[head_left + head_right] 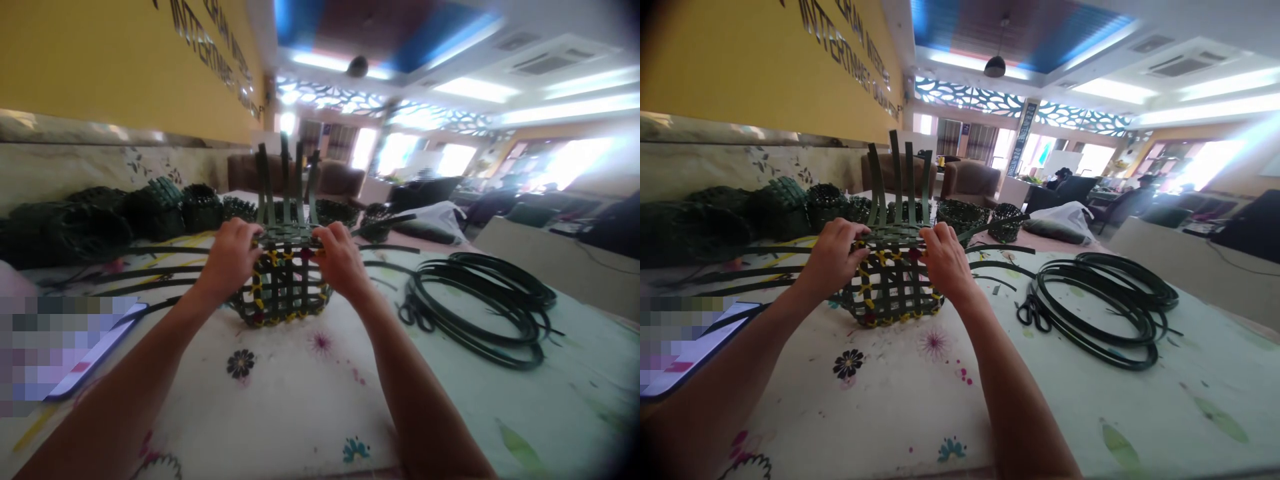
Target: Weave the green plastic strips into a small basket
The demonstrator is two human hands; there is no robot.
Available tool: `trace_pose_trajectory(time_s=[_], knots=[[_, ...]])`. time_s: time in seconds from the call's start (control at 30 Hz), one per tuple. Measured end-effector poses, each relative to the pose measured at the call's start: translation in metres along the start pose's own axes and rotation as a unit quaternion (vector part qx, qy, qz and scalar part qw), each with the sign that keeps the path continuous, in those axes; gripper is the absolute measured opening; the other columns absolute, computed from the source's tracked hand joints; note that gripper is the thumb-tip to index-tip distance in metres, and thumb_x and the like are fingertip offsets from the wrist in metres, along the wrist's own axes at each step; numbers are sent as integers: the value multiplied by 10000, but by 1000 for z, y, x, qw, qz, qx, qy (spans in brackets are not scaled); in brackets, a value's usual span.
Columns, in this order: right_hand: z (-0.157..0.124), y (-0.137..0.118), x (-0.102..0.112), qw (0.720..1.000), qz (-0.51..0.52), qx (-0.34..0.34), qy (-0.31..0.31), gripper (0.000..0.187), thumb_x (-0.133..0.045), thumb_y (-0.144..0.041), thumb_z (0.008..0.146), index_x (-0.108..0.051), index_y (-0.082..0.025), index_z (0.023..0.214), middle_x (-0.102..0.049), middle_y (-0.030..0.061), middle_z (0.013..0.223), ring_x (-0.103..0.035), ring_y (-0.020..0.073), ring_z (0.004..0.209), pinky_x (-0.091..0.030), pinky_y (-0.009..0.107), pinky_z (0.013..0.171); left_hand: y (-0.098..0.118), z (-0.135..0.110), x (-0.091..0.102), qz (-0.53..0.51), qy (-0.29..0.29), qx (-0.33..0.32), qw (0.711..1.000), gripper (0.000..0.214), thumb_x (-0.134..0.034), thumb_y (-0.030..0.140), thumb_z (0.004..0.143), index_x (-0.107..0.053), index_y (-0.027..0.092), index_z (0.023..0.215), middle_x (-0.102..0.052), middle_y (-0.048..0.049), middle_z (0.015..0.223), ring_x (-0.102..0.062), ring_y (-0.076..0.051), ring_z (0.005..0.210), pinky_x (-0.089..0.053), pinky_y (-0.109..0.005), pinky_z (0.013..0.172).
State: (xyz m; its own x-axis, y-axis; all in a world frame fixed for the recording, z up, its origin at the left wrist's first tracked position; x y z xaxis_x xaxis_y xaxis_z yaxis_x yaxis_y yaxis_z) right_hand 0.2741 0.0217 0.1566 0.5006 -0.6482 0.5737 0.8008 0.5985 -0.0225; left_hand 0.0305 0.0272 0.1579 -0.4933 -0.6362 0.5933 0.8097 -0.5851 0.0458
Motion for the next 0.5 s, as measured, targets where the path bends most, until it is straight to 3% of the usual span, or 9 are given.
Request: trace_pose_trajectory(time_s=[0.2,0.5], knots=[[2,-4,11,999,9,-12,-33,392,-664,-160,819,-549,-225,1188,-528,82,1036,-527,250,946,-503,402,813,1,1,9,8,-28,0,1000,317,-615,227,872,-584,158,1180,-582,-106,1029,-539,-278,1001,-478,-430,929],[4,-9,18,998,6,-36,-48,336,-694,-198,818,-559,-217,1125,-541,77,1028,-547,246,936,-498,396,817,8,5,24,5,-82,16,997,314,-656,255,859,-622,153,1155,-581,-100,1045,-540,-272,1015,-470,-425,949]])
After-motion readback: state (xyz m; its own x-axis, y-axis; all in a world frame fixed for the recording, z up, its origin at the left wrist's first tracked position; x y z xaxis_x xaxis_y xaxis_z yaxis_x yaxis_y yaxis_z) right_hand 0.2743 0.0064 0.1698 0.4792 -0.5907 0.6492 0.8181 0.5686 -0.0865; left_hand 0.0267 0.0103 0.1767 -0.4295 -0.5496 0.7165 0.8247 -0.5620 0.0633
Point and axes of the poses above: each hand's wrist, its own z-axis towards the middle knuckle, its own x-axis out of the back of the hand, y = z × x, the point moved 1 cm from there along z, towards the middle knuckle
